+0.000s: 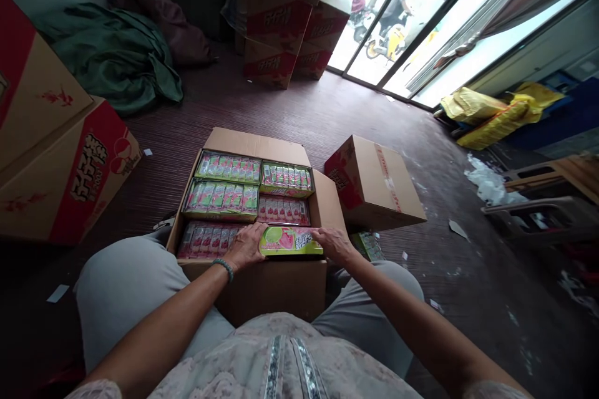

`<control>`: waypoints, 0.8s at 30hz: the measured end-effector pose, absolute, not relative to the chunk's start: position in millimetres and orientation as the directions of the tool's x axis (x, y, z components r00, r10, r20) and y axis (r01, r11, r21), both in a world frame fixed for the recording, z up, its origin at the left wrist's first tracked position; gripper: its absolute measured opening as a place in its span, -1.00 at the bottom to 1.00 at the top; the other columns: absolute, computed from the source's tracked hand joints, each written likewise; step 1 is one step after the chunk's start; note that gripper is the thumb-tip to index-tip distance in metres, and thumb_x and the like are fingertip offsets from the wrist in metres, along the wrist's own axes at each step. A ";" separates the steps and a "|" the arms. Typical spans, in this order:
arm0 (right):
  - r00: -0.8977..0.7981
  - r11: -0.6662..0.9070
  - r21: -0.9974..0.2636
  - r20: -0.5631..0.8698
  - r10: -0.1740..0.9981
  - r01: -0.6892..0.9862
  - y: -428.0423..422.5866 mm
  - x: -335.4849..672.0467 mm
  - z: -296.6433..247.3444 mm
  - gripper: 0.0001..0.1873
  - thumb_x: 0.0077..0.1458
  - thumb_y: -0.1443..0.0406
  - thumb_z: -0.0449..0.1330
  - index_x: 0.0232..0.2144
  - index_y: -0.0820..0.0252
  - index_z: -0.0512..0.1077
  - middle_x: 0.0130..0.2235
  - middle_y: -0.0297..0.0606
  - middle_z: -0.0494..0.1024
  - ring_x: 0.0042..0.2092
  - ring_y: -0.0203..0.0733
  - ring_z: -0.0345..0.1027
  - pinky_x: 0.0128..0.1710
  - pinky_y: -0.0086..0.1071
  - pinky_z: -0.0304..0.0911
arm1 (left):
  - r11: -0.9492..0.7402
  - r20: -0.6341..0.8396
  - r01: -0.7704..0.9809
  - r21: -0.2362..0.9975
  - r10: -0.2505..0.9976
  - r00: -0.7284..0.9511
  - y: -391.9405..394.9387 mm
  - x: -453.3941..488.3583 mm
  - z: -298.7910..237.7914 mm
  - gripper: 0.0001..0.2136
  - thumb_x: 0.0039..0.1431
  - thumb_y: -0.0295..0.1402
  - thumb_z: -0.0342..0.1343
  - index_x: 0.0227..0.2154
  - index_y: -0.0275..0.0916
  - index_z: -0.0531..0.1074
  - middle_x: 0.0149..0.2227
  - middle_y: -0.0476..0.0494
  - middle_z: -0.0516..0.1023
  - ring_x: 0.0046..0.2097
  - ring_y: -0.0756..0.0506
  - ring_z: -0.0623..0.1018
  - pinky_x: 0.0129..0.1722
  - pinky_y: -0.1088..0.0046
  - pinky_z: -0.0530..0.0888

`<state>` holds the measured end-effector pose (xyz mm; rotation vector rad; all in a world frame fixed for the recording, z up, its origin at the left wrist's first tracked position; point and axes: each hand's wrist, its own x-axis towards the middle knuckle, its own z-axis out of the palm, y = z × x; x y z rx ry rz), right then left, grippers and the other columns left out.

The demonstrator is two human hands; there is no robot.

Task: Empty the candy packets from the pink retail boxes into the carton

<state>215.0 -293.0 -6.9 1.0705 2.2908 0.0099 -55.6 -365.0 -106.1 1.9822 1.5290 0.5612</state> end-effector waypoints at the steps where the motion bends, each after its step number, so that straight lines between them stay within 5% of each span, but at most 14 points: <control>1: -0.451 0.646 0.279 -0.524 0.722 0.711 -289.3 231.9 -1.5 -0.63 0.24 0.41 -0.08 0.00 0.11 0.38 -0.13 -0.13 0.55 -0.09 -0.10 0.44 -0.18 -0.34 0.21 | -0.180 -0.026 0.735 0.654 0.965 0.260 -364.3 -55.8 -105.9 -0.39 -0.14 -0.41 0.20 0.07 -0.27 0.26 0.04 -0.29 0.41 0.04 -0.29 0.42 0.08 0.15 0.33; 6: -0.188 0.432 0.441 -0.495 0.848 0.786 -279.8 298.0 36.5 -0.68 0.25 0.38 -0.08 -0.17 0.18 0.47 -0.22 -0.07 0.58 -0.17 -0.08 0.50 -0.26 -0.35 0.20 | -0.167 -0.050 0.749 0.641 0.965 0.258 -361.8 -56.1 -103.5 -0.37 -0.15 -0.41 0.24 0.07 -0.33 0.26 0.04 -0.31 0.41 0.04 -0.27 0.41 0.08 0.19 0.33; 9: -0.183 0.344 0.354 -0.417 0.890 0.870 -286.8 284.2 36.9 -0.66 0.27 0.16 0.00 -0.01 0.17 0.39 -0.15 -0.07 0.58 -0.11 -0.05 0.48 -0.25 -0.36 0.21 | -0.174 -0.046 0.738 0.652 0.962 0.268 -360.4 -53.4 -104.1 -0.35 -0.15 -0.34 0.29 0.07 -0.39 0.26 0.05 -0.35 0.39 0.06 -0.27 0.39 0.10 0.21 0.33; 12: -0.342 0.420 0.099 -0.428 0.836 0.902 -297.4 229.8 8.1 -0.07 -0.09 -0.09 0.30 0.23 0.18 0.14 -0.04 -0.03 0.55 -0.02 0.04 0.44 -0.19 -0.35 0.22 | -0.175 -0.064 0.685 0.707 0.949 0.309 -353.5 -60.5 -104.5 -0.15 -0.25 -0.09 0.39 0.11 -0.37 0.25 0.08 -0.36 0.37 0.10 -0.29 0.37 0.15 0.20 0.31; 14: -0.429 0.495 0.025 -0.461 0.777 0.869 -301.1 191.6 -12.7 0.07 -0.25 -0.02 0.39 0.24 0.28 0.12 -0.05 0.01 0.55 -0.04 0.09 0.44 -0.19 -0.34 0.22 | -0.160 -0.048 0.685 0.711 0.960 0.274 -342.5 -77.7 -101.1 -0.17 -0.14 0.03 0.31 0.16 -0.32 0.22 0.12 -0.33 0.35 0.15 -0.27 0.35 0.17 0.23 0.30; 17: -0.453 0.514 0.025 -0.438 0.777 0.858 -302.3 158.1 -23.2 -0.24 -0.23 0.19 0.36 0.06 0.33 0.29 -0.17 -0.03 0.59 -0.14 0.06 0.48 -0.28 -0.36 0.19 | -0.041 0.003 0.836 0.548 0.999 0.047 -317.4 -119.1 -89.6 -0.39 0.12 -0.04 0.13 0.14 -0.32 0.26 0.10 -0.34 0.38 0.15 -0.25 0.35 0.16 0.25 0.29; 19: -0.428 0.469 0.022 -0.372 0.824 0.883 -303.1 154.1 -12.1 -0.39 -0.21 0.21 0.31 -0.05 0.26 0.34 -0.24 -0.10 0.60 -0.21 0.02 0.49 -0.34 -0.37 0.15 | 0.073 0.008 0.914 0.400 0.997 -0.083 -299.6 -148.0 -83.1 -0.40 0.08 -0.07 0.17 0.11 -0.33 0.30 0.09 -0.38 0.39 0.16 -0.29 0.34 0.16 0.21 0.28; 24: -0.177 0.171 -0.045 -0.185 0.967 0.984 -301.4 188.9 51.3 -0.46 -0.09 0.01 0.23 -0.11 0.18 0.39 -0.29 -0.14 0.59 -0.28 -0.05 0.47 -0.38 -0.38 0.11 | 0.161 -0.187 0.961 0.225 0.975 -0.120 -275.5 -185.0 -98.4 0.07 -0.34 -0.06 0.43 0.29 -0.19 0.09 0.38 -0.44 -0.05 0.39 -0.44 -0.13 0.29 0.01 -0.06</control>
